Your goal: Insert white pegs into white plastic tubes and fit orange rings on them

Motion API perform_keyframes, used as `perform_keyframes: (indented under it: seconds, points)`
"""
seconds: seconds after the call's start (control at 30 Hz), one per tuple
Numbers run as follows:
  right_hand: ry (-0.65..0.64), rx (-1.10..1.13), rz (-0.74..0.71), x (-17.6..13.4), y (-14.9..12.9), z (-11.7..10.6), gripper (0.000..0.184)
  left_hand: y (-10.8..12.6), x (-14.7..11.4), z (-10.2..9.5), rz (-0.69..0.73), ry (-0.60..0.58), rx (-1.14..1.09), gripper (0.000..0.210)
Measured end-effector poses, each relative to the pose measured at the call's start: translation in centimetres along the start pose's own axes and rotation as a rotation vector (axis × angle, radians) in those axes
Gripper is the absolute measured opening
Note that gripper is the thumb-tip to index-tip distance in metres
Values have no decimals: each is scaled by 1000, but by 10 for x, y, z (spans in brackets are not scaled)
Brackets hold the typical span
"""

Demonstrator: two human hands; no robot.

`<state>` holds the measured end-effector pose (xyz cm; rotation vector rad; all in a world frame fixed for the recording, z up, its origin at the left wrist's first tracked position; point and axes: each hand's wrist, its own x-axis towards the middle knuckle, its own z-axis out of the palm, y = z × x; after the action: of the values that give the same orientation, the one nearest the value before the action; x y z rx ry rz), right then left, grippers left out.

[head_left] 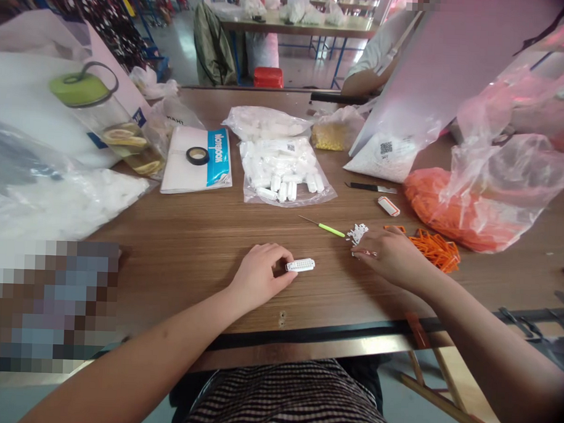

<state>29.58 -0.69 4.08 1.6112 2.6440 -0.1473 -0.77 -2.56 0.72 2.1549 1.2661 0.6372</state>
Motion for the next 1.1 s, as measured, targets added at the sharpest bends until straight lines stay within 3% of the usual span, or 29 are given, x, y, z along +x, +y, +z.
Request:
perform_keyframes:
  seconds: [0.13, 0.33, 0.53, 0.7, 1.1]
  points:
    - [-19, 30, -3, 5, -4, -6, 25, -1, 0, 1, 1, 4, 4, 12]
    - [26, 226, 109, 9, -11, -6, 16, 0, 0, 0, -8, -4, -5, 11]
    - [96, 510, -48, 21, -61, -15, 14, 1, 1, 0, -1, -5, -13, 12]
    - [107, 436, -170, 39, -92, -11, 11, 0, 1, 0, 7, -2, -14, 10]
    - [135, 400, -231, 44, -95, -3, 12, 0, 1, 0, 19, -8, -7, 11]
